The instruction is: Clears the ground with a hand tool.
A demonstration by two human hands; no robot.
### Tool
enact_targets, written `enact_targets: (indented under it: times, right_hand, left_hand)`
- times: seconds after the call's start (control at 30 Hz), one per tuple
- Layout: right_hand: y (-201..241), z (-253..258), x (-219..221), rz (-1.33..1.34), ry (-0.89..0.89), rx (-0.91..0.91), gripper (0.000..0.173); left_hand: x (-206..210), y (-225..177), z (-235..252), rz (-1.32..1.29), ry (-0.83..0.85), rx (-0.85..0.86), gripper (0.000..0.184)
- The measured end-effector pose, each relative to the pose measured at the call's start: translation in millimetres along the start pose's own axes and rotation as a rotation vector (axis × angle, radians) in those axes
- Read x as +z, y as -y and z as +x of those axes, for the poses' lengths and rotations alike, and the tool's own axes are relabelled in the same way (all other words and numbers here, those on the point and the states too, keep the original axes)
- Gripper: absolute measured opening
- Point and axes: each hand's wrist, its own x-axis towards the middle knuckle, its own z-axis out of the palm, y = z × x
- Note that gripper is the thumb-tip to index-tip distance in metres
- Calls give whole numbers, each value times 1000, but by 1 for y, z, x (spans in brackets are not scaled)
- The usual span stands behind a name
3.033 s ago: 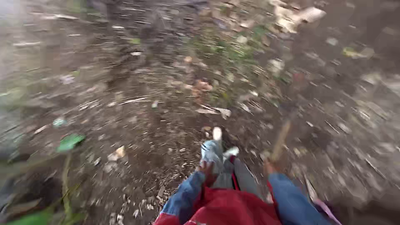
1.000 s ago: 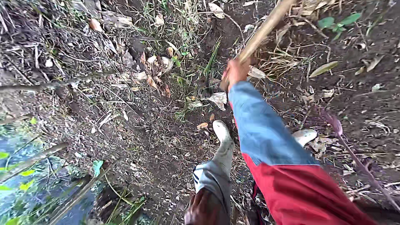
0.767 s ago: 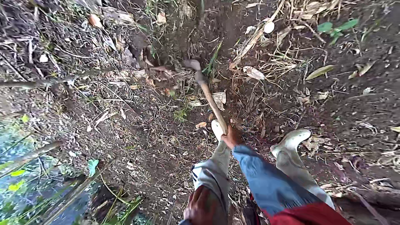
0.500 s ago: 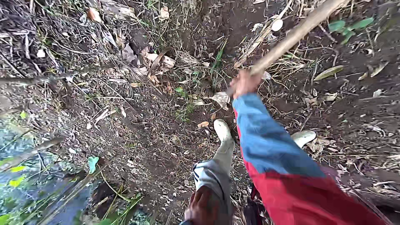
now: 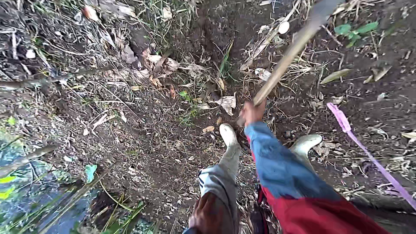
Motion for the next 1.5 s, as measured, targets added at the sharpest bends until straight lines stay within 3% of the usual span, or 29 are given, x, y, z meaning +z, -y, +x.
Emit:
enact_targets:
  times: [0.07, 0.1, 0.17, 0.23, 0.33, 0.43, 0.57, 0.63, 0.67, 0.7, 0.77, 0.83, 0.9, 0.97, 1.07, 1.17, 1.23, 1.3, 1.37, 1.43, 1.5]
  right_hand:
    - [23, 25, 18, 186, -58, -30, 71]
    - [14, 29, 16, 130, -48, -11, 73]
    - [-51, 7, -23, -278, 102, 90, 78]
    - [-118, -33, -89, -773, 293, 186, 83]
    - [-136, -85, -150, -1029, 386, 271, 79]
    - [-104, -84, -151, -874, 239, 241, 77]
    - [-21, -29, -58, -155, 16, 121, 73]
    - [-9, -9, -19, -3, 48, 102, 63]
    - [-19, -6, -15, -74, 85, 87, 60]
    - [-41, -7, -26, -245, 145, 75, 67]
    - [-109, -23, -88, -804, 332, 102, 81]
    - [-150, -59, -148, -1181, 478, 211, 78]
    - [-154, -86, -179, -1312, 501, 288, 76]
    - [-144, -107, -203, -1279, 437, 305, 74]
    - [-91, -65, -149, -964, 229, 131, 73]
    - [-12, -29, -46, -412, 43, 26, 79]
    - [40, -4, 38, -39, 23, -42, 77]
    - [55, 9, 97, 114, 76, -72, 66]
    - [11, 4, 100, -203, 203, -86, 78]
    - [-77, -11, 30, -782, 358, -103, 81]
    - [-127, -36, -38, -1136, 452, -29, 81]
  left_hand:
    - [-30, -16, 1, -93, 250, -48, 67]
    - [-35, -20, 1, -112, 286, -56, 67]
    - [-32, -24, -3, -90, 200, -46, 65]
    - [-23, -30, -10, -40, 51, -44, 61]
    - [-21, -31, -7, -34, 67, -52, 59]
    - [-23, -34, -8, -33, 67, -39, 59]
    - [-25, -38, -9, -5, 87, -77, 62]
    - [-16, -33, -9, 27, 107, -99, 64]
    - [-15, -33, -10, 32, 125, -108, 65]
    - [-16, -34, -9, 30, 131, -113, 65]
    - [-21, -37, -11, 20, 118, -119, 64]
    - [-24, -37, -11, -2, 100, -110, 63]
    - [-24, -34, -4, -11, 79, -97, 63]
    - [-23, -35, -15, -4, 145, -107, 64]
    - [-27, -31, -5, -25, 90, -82, 63]
    - [-21, -25, -11, -42, 56, -75, 59]
    - [-21, -21, -7, -53, 62, -79, 59]
    - [-24, -21, -10, -65, 102, -91, 59]
    - [-25, -18, -9, -62, 85, -91, 58]
    - [-27, -16, -11, -75, 101, -95, 59]
    - [-28, -10, -6, -113, 74, -78, 61]
